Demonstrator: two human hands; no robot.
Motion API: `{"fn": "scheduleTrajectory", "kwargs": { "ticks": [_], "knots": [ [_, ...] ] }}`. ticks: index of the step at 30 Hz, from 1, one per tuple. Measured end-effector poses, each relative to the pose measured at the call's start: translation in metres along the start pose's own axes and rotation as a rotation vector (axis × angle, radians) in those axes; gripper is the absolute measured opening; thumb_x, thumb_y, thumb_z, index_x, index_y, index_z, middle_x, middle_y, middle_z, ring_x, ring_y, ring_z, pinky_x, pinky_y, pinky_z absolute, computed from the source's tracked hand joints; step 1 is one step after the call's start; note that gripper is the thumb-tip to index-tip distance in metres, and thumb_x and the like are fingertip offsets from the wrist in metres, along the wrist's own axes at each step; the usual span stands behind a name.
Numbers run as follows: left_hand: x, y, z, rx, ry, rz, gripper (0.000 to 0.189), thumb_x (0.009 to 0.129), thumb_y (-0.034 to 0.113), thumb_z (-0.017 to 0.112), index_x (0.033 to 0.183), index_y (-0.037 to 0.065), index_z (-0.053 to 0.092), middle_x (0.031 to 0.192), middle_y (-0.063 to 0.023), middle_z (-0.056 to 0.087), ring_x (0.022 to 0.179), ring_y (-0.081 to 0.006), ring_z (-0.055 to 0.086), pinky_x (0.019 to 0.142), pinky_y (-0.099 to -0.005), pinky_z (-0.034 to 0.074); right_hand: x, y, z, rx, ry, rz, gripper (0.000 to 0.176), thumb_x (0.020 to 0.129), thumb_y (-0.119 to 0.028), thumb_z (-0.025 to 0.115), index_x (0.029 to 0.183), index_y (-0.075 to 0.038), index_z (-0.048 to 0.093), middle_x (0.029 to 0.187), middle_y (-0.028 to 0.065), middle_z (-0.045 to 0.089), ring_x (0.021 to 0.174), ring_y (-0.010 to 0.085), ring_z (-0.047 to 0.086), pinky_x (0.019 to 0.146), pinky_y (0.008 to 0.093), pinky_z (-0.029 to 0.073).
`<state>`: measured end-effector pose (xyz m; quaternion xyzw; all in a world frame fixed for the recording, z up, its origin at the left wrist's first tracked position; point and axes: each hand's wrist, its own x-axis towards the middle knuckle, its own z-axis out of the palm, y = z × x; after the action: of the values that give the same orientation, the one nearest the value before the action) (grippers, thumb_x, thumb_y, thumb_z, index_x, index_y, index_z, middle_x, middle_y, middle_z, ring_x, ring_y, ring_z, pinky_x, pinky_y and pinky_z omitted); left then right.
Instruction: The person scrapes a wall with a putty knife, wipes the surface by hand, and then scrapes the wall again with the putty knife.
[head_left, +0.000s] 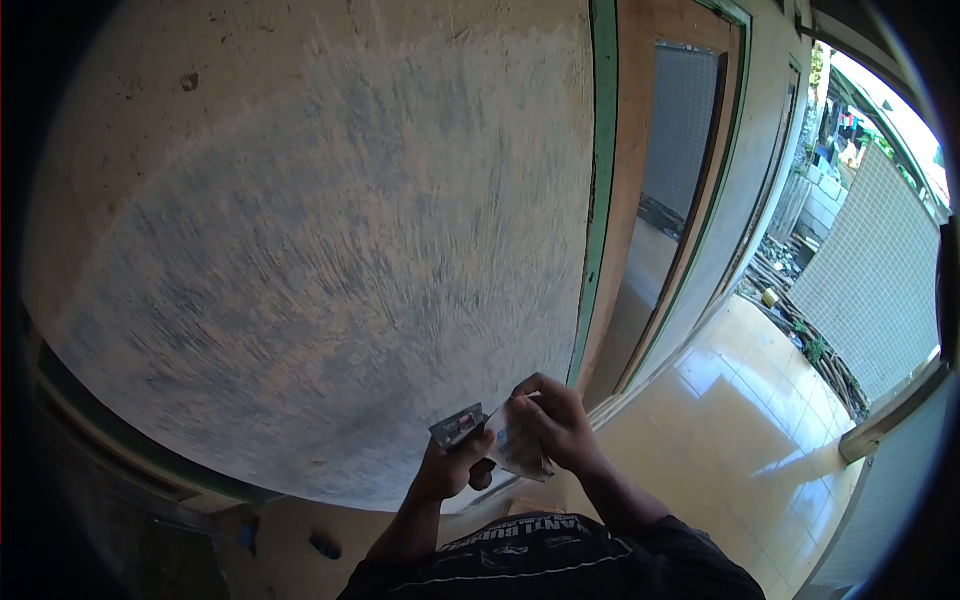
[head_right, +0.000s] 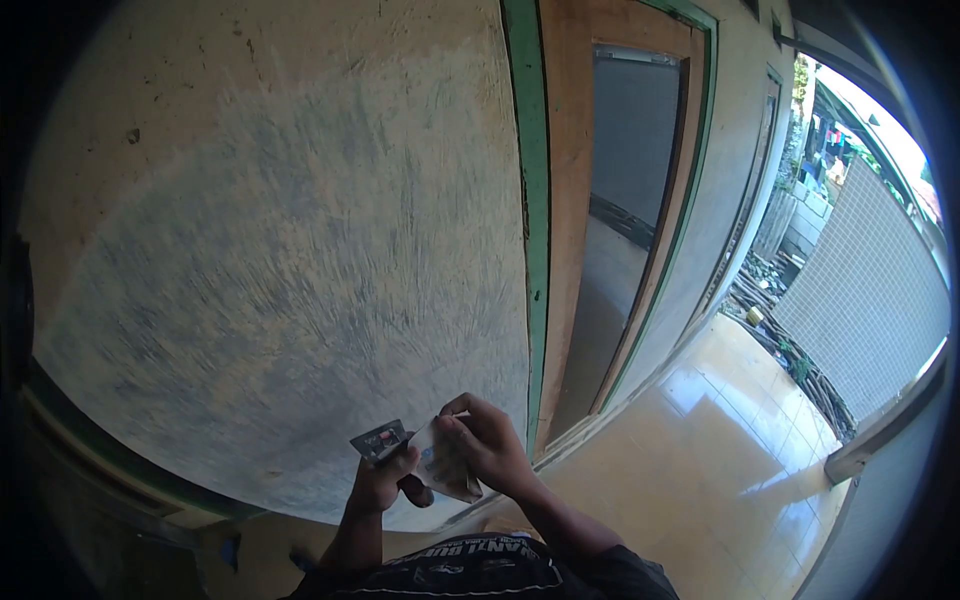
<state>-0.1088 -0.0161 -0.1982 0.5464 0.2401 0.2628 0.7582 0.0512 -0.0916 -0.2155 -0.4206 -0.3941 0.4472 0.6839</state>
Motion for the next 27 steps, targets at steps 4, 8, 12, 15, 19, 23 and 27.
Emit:
{"fn": "scheduleTrajectory", "kwargs": {
  "ticks": [4, 8, 12, 15, 19, 23, 27],
  "knots": [
    [0.003, 0.004, 0.004, 0.1, 0.154, -0.044, 0.014, 0.087, 0.012, 0.053, 0.094, 0.001, 0.059, 0.066, -0.0045, 0.058, 0.043, -0.0093, 0.05, 0.037, -0.025, 0.04, 0.01, 0.009, 0.021, -0.636, 0.464, -0.705, 0.033, 0.077, -0.004, 0.07, 0.104, 0.0, 0.053, 0.105, 0.0158, 0.061, 0.097, 0.0259, 0.063, 0.079, 0.0322, 0.052],
    [0.017, -0.014, -0.005, 0.139, 0.182, 0.236, 0.008, 0.084, 0.006, 0.051, 0.081, 0.002, 0.057, 0.065, 0.0019, 0.053, 0.053, -0.005, 0.048, 0.046, -0.0224, 0.037, -0.017, 0.004, 0.033, -0.763, -0.087, -0.697, 0.046, 0.077, 0.0, 0.068, 0.118, -0.002, 0.048, 0.137, 0.0197, 0.041, 0.126, 0.0317, 0.044, 0.102, 0.0456, 0.037],
    [0.012, -0.001, -0.003, -0.012, 0.252, 0.12, 0.013, 0.085, 0.01, 0.051, 0.088, 0.002, 0.061, 0.068, 0.0031, 0.053, 0.052, -0.0037, 0.046, 0.044, -0.0212, 0.034, -0.009, 0.014, 0.03, -0.813, -0.152, -0.57, 0.074, 0.074, -0.01, 0.074, 0.136, -0.002, 0.035, 0.142, 0.0178, 0.036, 0.132, 0.0325, 0.035, 0.109, 0.0435, 0.029],
    [0.01, 0.005, -0.005, -0.027, 0.156, 0.024, 0.027, 0.082, 0.009, 0.051, 0.105, -0.002, 0.06, 0.085, -0.0049, 0.062, 0.056, -0.006, 0.053, 0.044, -0.0198, 0.037, -0.01, 0.03, 0.027, -0.696, -0.176, -0.541, 0.081, 0.073, -0.01, 0.075, 0.14, 0.0, 0.029, 0.143, 0.0187, 0.035, 0.133, 0.0323, 0.032, 0.107, 0.0411, 0.033],
    [0.015, 0.007, 0.001, -0.042, 0.149, 0.049, 0.021, 0.086, 0.009, 0.053, 0.104, -0.001, 0.058, 0.079, -0.0035, 0.06, 0.052, -0.0054, 0.049, 0.042, -0.0195, 0.035, -0.005, 0.041, 0.022, -0.572, -0.076, -0.538, 0.064, 0.074, 0.001, 0.071, 0.132, 0.002, 0.042, 0.137, 0.0216, 0.042, 0.128, 0.0328, 0.039, 0.102, 0.0372, 0.04],
    [0.014, 0.013, -0.007, 0.028, -0.001, 0.013, 0.012, 0.088, 0.014, 0.06, 0.087, 0.004, 0.054, 0.061, 0.0025, 0.045, 0.045, -0.0048, 0.04, 0.038, -0.0217, 0.027, 0.004, 0.036, 0.018, -0.625, 0.008, -0.641, 0.053, 0.075, 0.006, 0.066, 0.126, -0.001, 0.051, 0.131, 0.018, 0.05, 0.122, 0.0305, 0.047, 0.097, 0.0349, 0.045],
    [0.011, 0.02, -0.038, -0.119, -0.155, 0.239, 0.032, 0.084, 0.031, 0.067, 0.093, 0.003, 0.056, 0.058, -0.0037, 0.05, 0.042, -0.0086, 0.042, 0.034, -0.0244, 0.028, 0.024, 0.017, 0.008, -0.7, 0.103, -0.667, 0.057, 0.073, 0.011, 0.064, 0.127, -0.005, 0.052, 0.131, 0.0165, 0.05, 0.123, 0.0298, 0.045, 0.098, 0.0357, 0.044]
  ]
}}
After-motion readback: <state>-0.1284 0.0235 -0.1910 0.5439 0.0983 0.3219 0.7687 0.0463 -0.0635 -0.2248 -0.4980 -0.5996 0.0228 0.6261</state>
